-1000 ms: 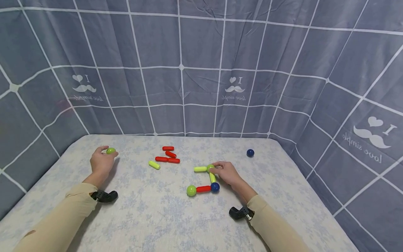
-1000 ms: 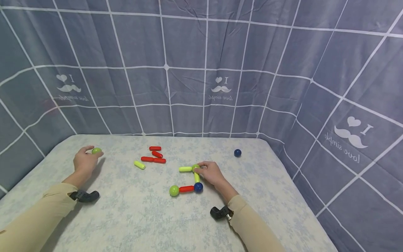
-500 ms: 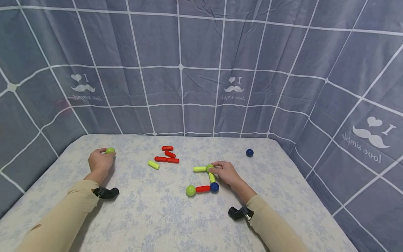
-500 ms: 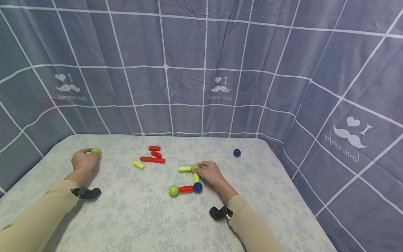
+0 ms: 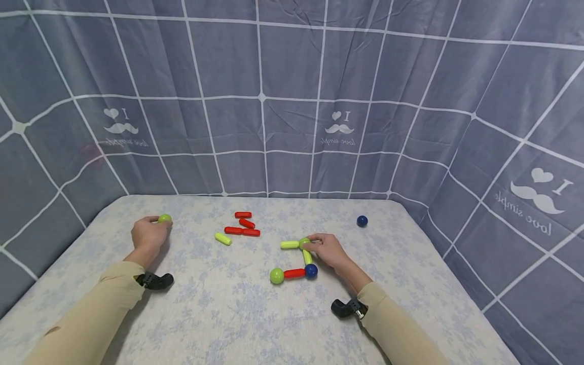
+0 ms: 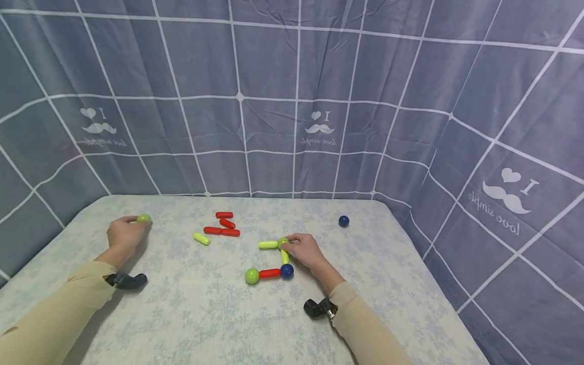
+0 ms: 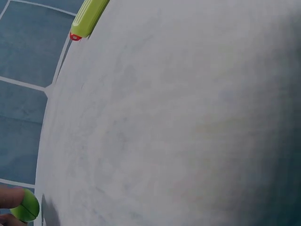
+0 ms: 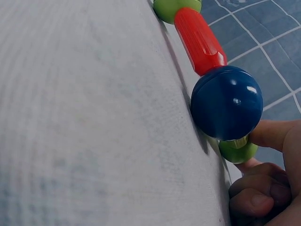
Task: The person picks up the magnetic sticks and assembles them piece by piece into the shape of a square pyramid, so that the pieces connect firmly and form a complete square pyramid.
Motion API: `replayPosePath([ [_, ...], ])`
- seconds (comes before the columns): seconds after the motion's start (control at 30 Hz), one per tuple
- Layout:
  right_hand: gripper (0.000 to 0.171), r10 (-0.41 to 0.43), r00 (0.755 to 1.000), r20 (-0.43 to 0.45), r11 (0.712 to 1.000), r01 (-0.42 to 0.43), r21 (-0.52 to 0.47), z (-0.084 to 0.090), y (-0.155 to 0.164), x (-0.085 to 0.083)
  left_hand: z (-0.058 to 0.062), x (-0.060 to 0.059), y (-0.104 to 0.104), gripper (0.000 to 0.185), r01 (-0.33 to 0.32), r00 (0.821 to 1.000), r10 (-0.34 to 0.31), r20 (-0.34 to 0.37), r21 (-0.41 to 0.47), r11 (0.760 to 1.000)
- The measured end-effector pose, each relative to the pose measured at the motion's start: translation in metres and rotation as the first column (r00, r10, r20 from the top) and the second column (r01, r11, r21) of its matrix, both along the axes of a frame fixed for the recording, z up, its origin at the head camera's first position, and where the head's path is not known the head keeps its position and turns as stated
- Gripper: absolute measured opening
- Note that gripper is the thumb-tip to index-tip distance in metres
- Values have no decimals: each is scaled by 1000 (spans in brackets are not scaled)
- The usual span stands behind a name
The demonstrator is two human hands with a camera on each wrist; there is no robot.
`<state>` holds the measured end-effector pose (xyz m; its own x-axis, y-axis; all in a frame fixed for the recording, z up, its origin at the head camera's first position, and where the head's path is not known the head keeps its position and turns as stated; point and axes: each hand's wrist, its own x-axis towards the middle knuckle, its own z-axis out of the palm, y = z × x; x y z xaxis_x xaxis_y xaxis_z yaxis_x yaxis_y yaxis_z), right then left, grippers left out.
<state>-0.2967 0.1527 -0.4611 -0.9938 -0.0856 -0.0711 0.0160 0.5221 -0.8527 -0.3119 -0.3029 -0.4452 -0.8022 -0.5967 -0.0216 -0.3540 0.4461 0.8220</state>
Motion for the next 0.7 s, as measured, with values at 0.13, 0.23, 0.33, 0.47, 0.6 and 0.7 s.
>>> replayPosePath([
  [0.13,38,-3,1000,1,1000,3,0,0,0,0,1,2,3,54,40,999,-40,10,-30,999],
  [0.23,39,-2,1000,-1,1000,2,0,1,0,0,2,3,6,54,68,998,-68,15,-42,997],
  [0.33,39,2,1000,-2,1000,-2,-5,2,0,2,3,5,11,53,93,996,-93,8,-44,995],
  [0.47,40,-1,1000,1,1000,1,-7,2,0,2,5,7,19,53,134,991,-135,-13,-50,990],
  [0.6,40,-3,1000,2,1000,3,-3,1,-1,1,6,8,27,52,177,984,-178,-24,-47,983],
  [0.7,40,-5,1000,4,1000,5,1,1,-1,2,6,9,33,52,202,979,-203,-22,-40,979],
])
